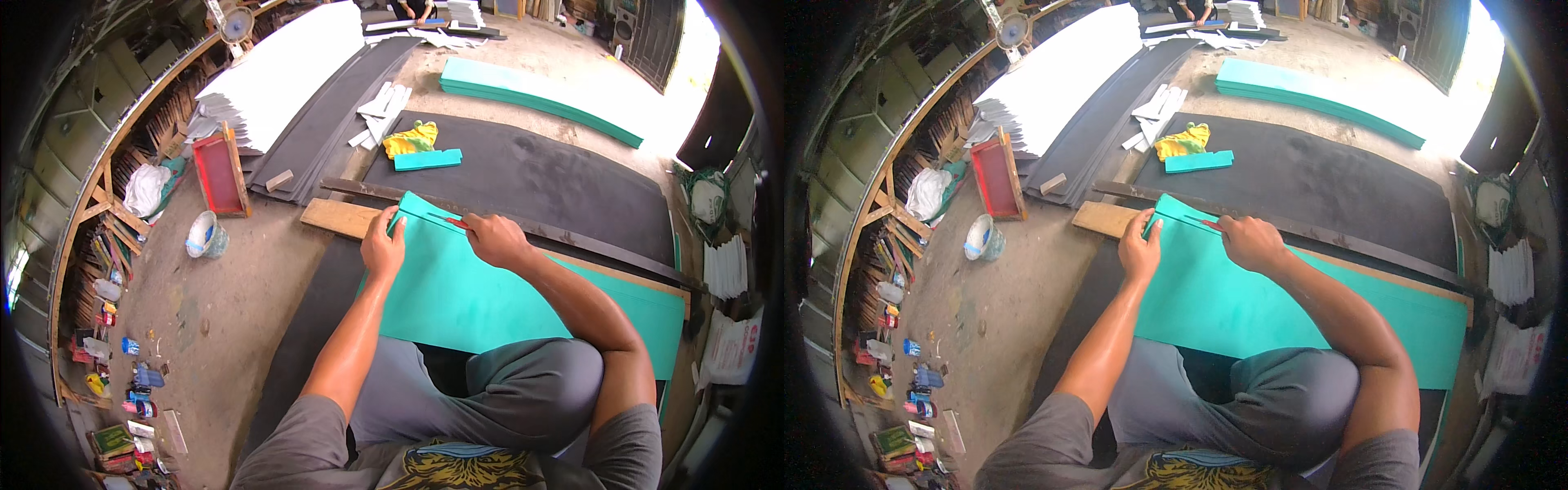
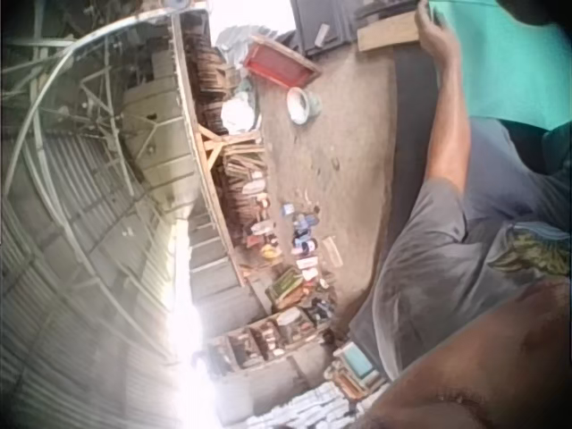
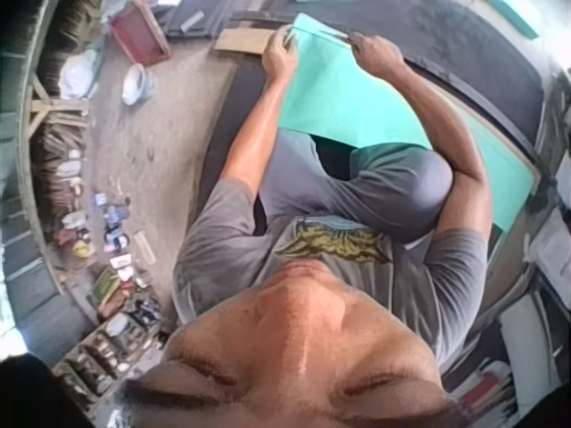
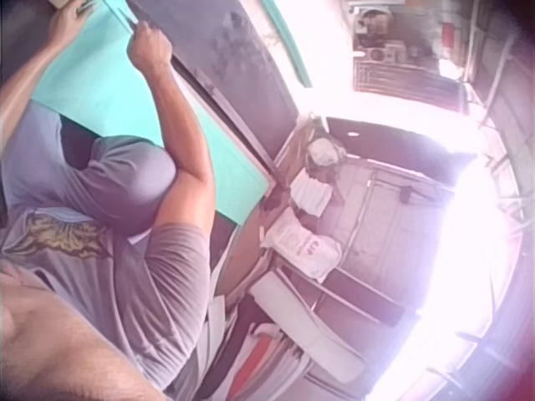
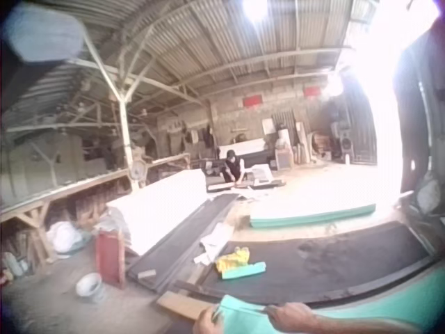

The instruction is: The person sits on the floor and uses a utility knife and a wooden straightedge to cut a large green foam sheet. They score the foam along the straightedge multiple times to ensure a clean cut, then separate the pieces. The person then stacks the cut foam pieces on the floor.

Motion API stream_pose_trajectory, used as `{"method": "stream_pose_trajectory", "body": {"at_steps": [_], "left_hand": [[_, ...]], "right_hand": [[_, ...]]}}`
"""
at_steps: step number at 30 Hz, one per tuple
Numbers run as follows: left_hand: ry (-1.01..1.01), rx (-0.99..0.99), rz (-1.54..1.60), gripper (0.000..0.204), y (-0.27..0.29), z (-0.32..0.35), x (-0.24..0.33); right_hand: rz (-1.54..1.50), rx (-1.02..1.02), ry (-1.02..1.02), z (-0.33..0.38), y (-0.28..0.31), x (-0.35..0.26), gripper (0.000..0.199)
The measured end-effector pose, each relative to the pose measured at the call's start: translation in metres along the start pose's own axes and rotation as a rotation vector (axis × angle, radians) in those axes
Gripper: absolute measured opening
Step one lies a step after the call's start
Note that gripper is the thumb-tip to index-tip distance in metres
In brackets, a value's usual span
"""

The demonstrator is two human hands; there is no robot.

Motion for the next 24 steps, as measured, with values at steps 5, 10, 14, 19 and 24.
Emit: {"method": "stream_pose_trajectory", "body": {"at_steps": [5,10,14,19,24], "left_hand": [[-0.044,0.005,-0.029,0.034,0.002,-0.001,0.004],[-0.004,-0.086,-0.053,0.038,0.005,0.003,0.008],[-0.068,-0.052,0.010,0.037,0.006,0.005,0.005],[-0.110,-0.038,0.028,0.037,0.007,0.007,0.004],[-0.105,-0.050,0.029,0.037,0.007,0.005,0.003]], "right_hand": [[-0.063,0.057,0.073,0.002,-0.006,-0.008,0.025],[-0.042,0.060,0.090,0.004,-0.015,-0.006,0.025],[0.000,0.015,0.074,0.001,-0.019,-0.007,0.025],[0.045,-0.045,0.062,0.002,-0.014,-0.009,0.026],[0.118,-0.103,0.045,0.009,-0.015,-0.001,0.026]]}}
Point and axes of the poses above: each hand's wrist, its own z-axis away from the middle knuckle, its own y-axis out of the back of the hand, x = y × z, the point moved 2 cm from there along -z, towards the middle knuckle, and after that the axes turned 2 degrees about z, right-handed, at the moved point
